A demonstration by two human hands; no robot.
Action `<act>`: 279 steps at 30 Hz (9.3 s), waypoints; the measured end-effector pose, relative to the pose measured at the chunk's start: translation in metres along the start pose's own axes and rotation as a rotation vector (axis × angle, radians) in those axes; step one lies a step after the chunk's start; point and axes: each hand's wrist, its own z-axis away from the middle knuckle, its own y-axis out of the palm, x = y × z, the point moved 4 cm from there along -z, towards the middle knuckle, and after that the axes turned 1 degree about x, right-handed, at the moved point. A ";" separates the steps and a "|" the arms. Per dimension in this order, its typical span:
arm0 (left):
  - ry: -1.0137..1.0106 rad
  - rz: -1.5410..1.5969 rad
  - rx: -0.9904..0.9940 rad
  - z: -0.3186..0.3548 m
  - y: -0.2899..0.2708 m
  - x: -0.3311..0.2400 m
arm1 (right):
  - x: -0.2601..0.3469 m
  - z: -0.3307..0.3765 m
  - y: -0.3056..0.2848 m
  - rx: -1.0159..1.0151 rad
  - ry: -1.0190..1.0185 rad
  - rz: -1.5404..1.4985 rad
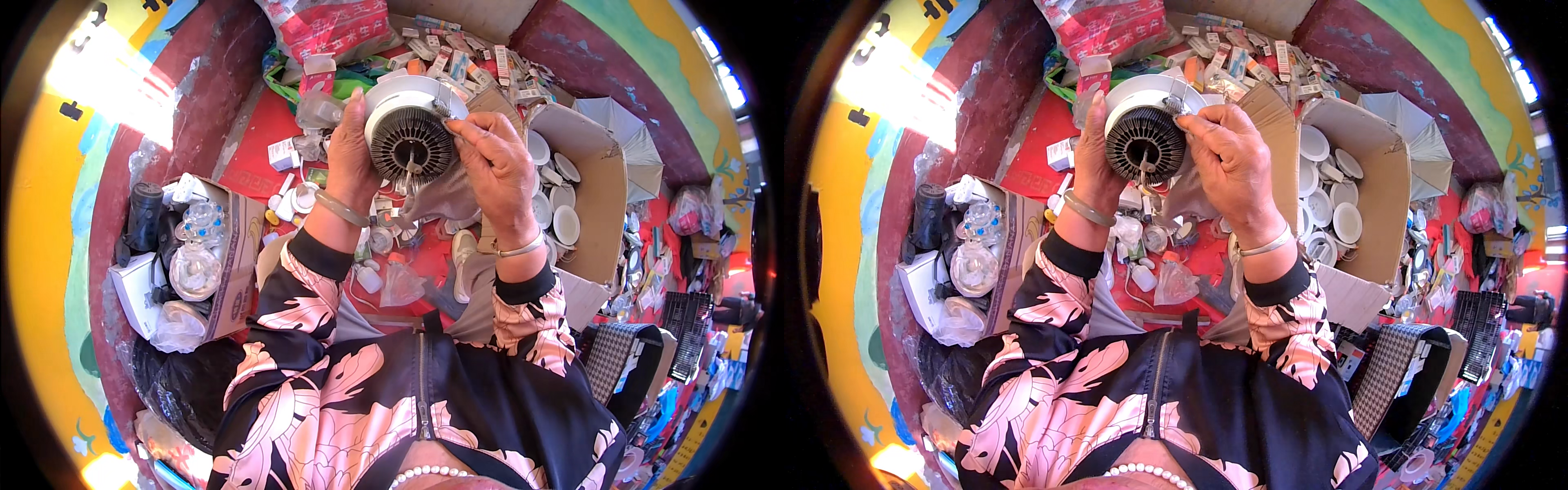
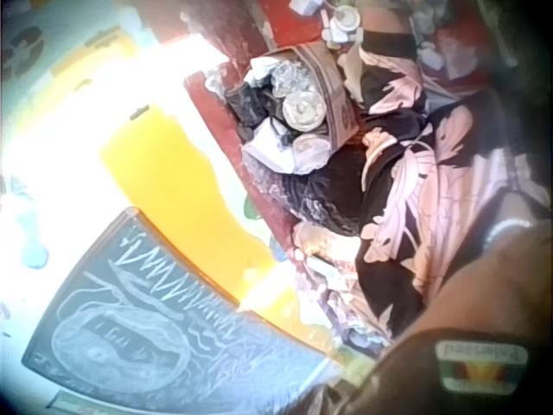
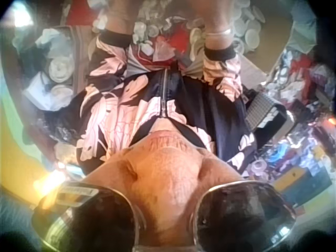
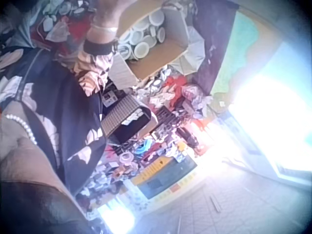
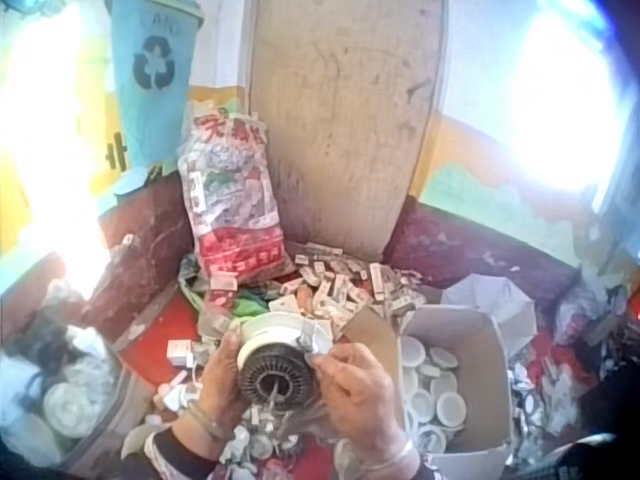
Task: The person wipes the surfaces of a recessed light fixture with a cloth and handles a small electronic component connected by wires.
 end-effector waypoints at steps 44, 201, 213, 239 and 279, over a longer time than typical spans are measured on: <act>0.130 -0.277 -0.154 0.000 -0.003 -0.003 | -0.003 0.001 -0.007 -0.032 0.023 0.266; 0.569 -1.074 -0.075 0.021 0.024 -0.008 | -0.027 0.010 -0.012 -0.004 0.461 0.175; -0.114 -0.067 -0.262 -0.005 -0.029 0.018 | -0.034 0.016 -0.110 -0.109 0.314 -0.934; 0.141 -0.247 -0.295 0.002 -0.012 0.012 | 0.001 0.015 0.047 0.228 0.001 0.343; 0.204 -0.102 -0.516 -0.006 -0.036 -0.004 | -0.045 0.032 0.065 0.299 0.212 0.264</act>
